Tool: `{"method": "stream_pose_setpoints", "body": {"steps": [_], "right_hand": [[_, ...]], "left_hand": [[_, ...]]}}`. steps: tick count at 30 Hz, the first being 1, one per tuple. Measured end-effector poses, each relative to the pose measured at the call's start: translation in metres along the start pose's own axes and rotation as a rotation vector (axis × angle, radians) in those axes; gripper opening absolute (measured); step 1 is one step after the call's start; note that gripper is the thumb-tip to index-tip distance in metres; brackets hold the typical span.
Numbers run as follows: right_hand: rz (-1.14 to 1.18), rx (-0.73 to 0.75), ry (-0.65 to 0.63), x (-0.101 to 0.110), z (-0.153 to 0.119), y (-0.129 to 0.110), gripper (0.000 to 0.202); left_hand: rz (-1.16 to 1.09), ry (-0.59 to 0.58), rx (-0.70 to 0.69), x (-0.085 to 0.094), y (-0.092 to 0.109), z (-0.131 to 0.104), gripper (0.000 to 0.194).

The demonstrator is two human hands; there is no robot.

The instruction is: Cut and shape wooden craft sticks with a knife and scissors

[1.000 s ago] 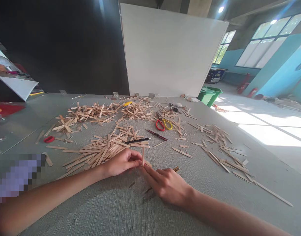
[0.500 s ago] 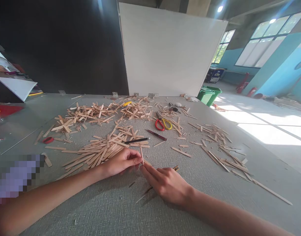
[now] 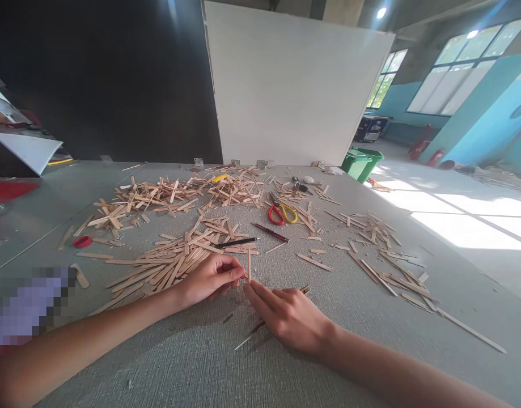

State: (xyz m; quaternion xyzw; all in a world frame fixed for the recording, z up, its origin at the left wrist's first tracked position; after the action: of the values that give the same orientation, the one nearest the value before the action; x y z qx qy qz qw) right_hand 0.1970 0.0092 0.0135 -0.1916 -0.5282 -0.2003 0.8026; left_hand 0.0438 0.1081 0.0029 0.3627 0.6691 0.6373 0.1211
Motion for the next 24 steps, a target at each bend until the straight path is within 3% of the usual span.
{"method": "stream_pose_setpoints", "body": {"steps": [3, 6, 8, 9, 12, 15, 24], "right_hand": [[-0.014, 0.005, 0.002, 0.001, 0.000, 0.000, 0.050], [-0.003, 0.006, -0.004, 0.001, 0.000, 0.000, 0.049], [-0.011, 0.008, 0.000, 0.001, 0.001, 0.000, 0.048], [-0.025, 0.015, 0.009, 0.001, 0.001, 0.000, 0.048], [-0.062, 0.036, 0.027, 0.001, 0.000, -0.001, 0.046], [-0.053, 0.028, 0.012, 0.000, 0.000, 0.000, 0.044], [-0.028, 0.008, 0.027, 0.002, 0.001, 0.000, 0.043]], "left_hand": [[0.009, 0.028, -0.011, 0.000, 0.001, -0.002, 0.047], [0.032, 0.193, -0.063, 0.002, 0.003, -0.012, 0.041], [0.164, 0.378, -0.212, 0.004, 0.011, -0.026, 0.031], [0.269, 0.402, -0.325, 0.000, 0.017, -0.032, 0.026], [0.473, 0.415, -0.563, -0.012, 0.028, -0.045, 0.013], [0.505, 0.455, -0.690, -0.013, 0.032, -0.049, 0.007], [0.479, 0.464, -0.746, -0.012, 0.028, -0.047, 0.011]]}}
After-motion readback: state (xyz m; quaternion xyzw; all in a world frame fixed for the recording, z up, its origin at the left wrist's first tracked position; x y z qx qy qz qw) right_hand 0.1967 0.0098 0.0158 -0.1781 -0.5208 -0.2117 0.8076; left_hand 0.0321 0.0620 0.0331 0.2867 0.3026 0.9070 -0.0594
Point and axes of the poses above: each hand's wrist, its own z-axis towards the middle knuckle, its own x-axis out of the back of the hand, y = z × x, the point moved 6 cm from there along z, towards the middle knuckle, and after that the axes turned 8 degrees about z, right-handed, at the moved point
